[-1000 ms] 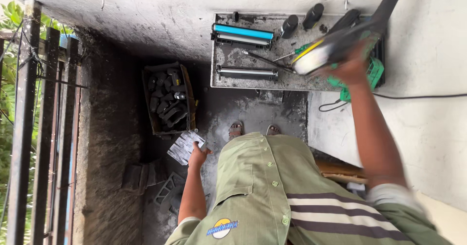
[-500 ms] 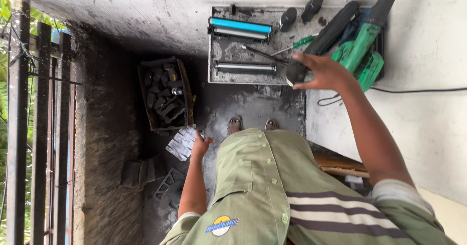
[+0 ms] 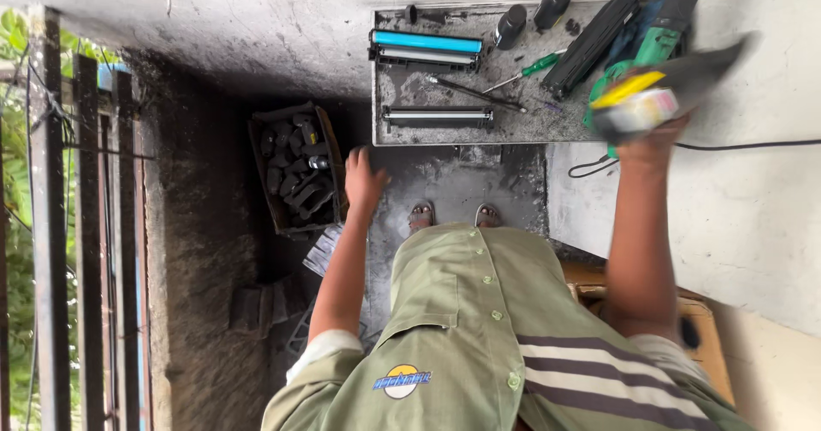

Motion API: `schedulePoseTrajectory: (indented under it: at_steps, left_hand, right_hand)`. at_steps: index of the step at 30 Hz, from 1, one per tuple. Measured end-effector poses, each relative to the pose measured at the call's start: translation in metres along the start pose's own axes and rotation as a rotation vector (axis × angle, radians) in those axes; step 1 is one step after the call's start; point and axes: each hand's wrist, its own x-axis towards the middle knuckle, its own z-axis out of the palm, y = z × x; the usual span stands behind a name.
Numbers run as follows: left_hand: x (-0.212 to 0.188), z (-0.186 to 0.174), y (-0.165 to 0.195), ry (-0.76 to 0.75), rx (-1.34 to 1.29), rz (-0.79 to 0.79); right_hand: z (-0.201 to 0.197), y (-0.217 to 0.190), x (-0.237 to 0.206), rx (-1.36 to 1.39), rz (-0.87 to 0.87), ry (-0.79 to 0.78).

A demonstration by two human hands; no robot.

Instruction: The person works on a printer toner cartridge at a workbench, removing its roller and internal components, using a screwdriver on the parts, and blowing dust off the components with a green electric air blower before setting the cleaned roller aside.

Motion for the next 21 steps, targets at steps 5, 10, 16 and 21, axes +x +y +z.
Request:
schedulePoseTrajectory:
  at_steps: [5, 10, 16, 21]
  left_hand:
    - [0.077, 0.000, 0.025, 0.027, 0.101, 0.271]
    - [0.120, 0.007, 0.037, -0.378, 0.291, 0.209]
    - [0.146, 0.023, 0.033, -0.563, 0.406, 0.223]
    - [0.148, 0.026, 0.030, -0.599, 0.353, 0.242]
  right_hand:
    - [0.020, -0.011, -0.030, -1.287, -0.017, -0.154]
    - [0.008, 0.004, -0.053, -1.277, 0.108, -0.068]
    - [-0.033, 0.027, -0.087, -1.237, -0.008, -0.024]
    - [-0.049, 0.027, -0.091, -0.971, -0.296, -0.004]
